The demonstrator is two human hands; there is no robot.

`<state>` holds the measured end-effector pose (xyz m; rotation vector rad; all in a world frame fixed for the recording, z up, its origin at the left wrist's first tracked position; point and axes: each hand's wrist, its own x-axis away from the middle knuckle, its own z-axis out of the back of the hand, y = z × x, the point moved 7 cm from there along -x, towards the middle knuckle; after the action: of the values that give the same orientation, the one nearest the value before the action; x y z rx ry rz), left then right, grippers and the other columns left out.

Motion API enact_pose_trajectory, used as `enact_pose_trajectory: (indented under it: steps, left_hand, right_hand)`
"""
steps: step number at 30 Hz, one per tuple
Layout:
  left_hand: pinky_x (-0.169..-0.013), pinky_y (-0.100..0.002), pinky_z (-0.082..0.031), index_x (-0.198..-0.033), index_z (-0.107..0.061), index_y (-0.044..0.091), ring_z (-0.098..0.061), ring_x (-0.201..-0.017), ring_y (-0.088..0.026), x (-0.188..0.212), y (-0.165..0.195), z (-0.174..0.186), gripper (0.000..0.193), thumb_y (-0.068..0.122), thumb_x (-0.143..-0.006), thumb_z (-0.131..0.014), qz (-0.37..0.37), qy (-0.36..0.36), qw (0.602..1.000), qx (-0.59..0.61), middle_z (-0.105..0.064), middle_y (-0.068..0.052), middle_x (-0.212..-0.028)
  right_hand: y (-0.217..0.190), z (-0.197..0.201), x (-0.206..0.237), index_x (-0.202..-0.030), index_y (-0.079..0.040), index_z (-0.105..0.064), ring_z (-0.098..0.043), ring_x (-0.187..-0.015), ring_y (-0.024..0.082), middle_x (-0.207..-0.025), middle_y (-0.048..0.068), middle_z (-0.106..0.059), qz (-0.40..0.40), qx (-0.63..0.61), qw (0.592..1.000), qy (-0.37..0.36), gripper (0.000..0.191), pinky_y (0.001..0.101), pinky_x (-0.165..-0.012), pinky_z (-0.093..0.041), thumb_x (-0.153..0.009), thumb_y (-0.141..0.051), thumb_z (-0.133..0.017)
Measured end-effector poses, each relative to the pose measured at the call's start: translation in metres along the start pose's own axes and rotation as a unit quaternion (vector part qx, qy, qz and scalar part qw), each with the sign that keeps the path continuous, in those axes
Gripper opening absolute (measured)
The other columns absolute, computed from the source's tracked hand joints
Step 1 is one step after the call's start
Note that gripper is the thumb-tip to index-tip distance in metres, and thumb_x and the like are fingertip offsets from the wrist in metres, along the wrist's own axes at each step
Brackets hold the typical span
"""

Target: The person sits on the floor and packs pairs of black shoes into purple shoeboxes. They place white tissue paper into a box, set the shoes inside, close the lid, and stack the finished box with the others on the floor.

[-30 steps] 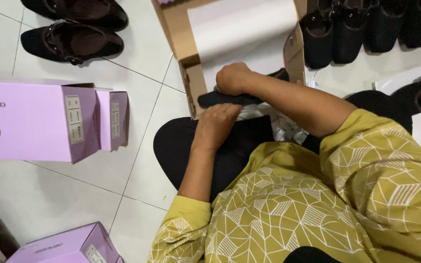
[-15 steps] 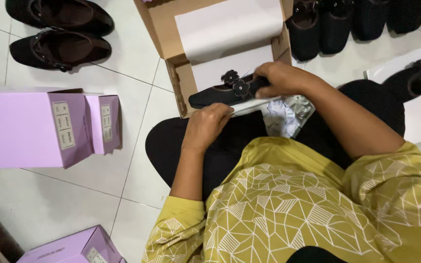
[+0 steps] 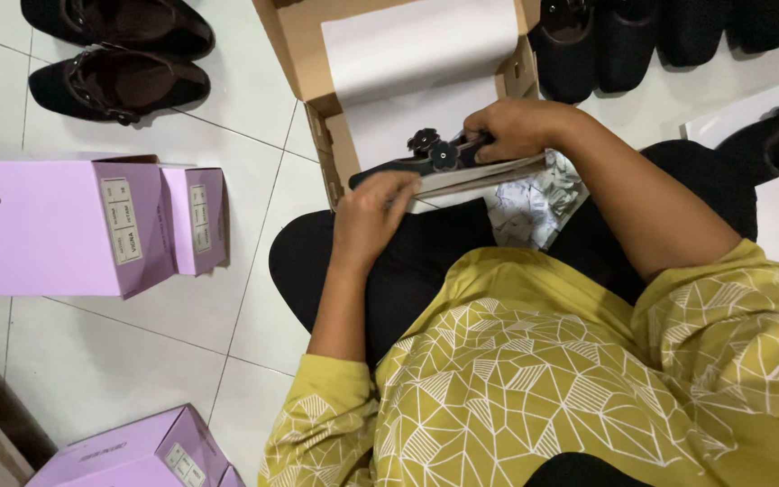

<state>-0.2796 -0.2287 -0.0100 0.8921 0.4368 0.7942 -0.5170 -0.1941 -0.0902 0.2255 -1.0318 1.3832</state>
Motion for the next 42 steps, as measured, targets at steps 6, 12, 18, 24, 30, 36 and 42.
enact_pose_trajectory:
  steps: [6,12,18,24,30,36,42]
  left_hand:
    - [-0.084,-0.042,-0.058,-0.103,-0.076,0.006,-0.075,-0.095,-0.035,-0.041,-0.038,-0.002,0.019,0.022,-0.092,-0.074,0.058,0.069,0.996,0.029,-0.077,-0.016,-0.103]
    - [-0.088,-0.049,-0.054,-0.108,-0.075,0.012,-0.069,-0.100,-0.042,-0.040,-0.084,-0.029,0.030,0.038,-0.098,-0.063,0.219,-0.042,0.970,-0.093,-0.074,-0.020,-0.102]
    - [-0.088,-0.050,-0.054,-0.108,-0.076,0.014,-0.070,-0.099,-0.042,-0.043,-0.094,-0.045,0.034,0.044,-0.096,-0.063,0.200,-0.074,0.963,-0.162,-0.075,-0.018,-0.105]
    - [-0.088,-0.051,-0.053,-0.112,-0.075,0.011,-0.069,-0.100,-0.043,-0.042,-0.080,-0.048,0.037,0.044,-0.100,-0.062,0.230,-0.090,0.947,-0.203,-0.073,-0.023,-0.105]
    - [-0.091,-0.047,-0.054,-0.114,-0.075,0.008,-0.070,-0.104,-0.039,-0.044,-0.032,-0.031,0.033,0.036,-0.100,-0.065,0.085,0.006,0.987,-0.138,-0.074,-0.019,-0.111]
    - [-0.099,-0.048,-0.046,-0.105,-0.074,0.009,-0.068,-0.097,-0.029,-0.023,0.034,-0.021,0.051,0.050,-0.077,-0.085,-0.172,0.017,0.964,-0.203,-0.074,-0.009,-0.099]
    - [-0.096,-0.042,-0.049,-0.087,-0.070,0.015,-0.064,-0.085,-0.024,0.015,0.055,-0.022,0.007,0.018,-0.089,-0.076,-0.253,-0.022,0.935,-0.249,-0.063,-0.002,-0.080]
  right_hand:
    - [0.004,0.017,0.009,-0.135,-0.017,-0.067,-0.062,-0.109,0.028,-0.124,0.006,-0.065,-0.047,-0.208,0.977,0.017,0.043,0.0449,-0.086,-0.053,-0.104,-0.046,-0.056]
    - [0.016,0.004,0.022,-0.121,-0.009,-0.072,-0.070,-0.078,0.029,-0.096,0.018,-0.074,-0.075,-0.196,0.977,0.030,0.040,0.0458,-0.071,-0.059,-0.098,-0.040,-0.064]
    - [0.019,-0.016,0.004,-0.100,-0.010,-0.075,-0.069,-0.090,0.037,-0.093,0.018,-0.073,-0.006,-0.105,0.969,0.224,0.027,0.0516,-0.079,-0.053,-0.093,-0.035,-0.067]
    - [0.024,-0.012,0.067,-0.119,-0.006,-0.067,-0.065,-0.108,0.034,-0.118,0.016,-0.069,0.080,-0.206,0.902,0.370,0.033,0.0475,-0.091,-0.050,-0.098,-0.032,-0.066]
    - [0.070,0.013,0.186,-0.117,-0.006,-0.071,-0.069,-0.107,0.029,-0.115,0.013,-0.072,-0.007,-0.180,0.812,0.554,0.019,0.0396,-0.094,-0.055,-0.103,-0.019,-0.071]
    - [0.019,0.023,0.133,-0.119,-0.003,-0.072,-0.069,-0.097,0.031,-0.108,0.013,-0.071,0.072,-0.165,0.875,0.448,0.022,0.0409,-0.084,-0.054,-0.102,-0.016,-0.068]
    - [-0.044,0.017,0.050,-0.105,-0.003,-0.073,-0.067,-0.097,0.037,-0.103,0.016,-0.070,0.165,-0.042,0.950,0.262,0.037,0.0471,-0.080,-0.053,-0.078,-0.026,-0.085]
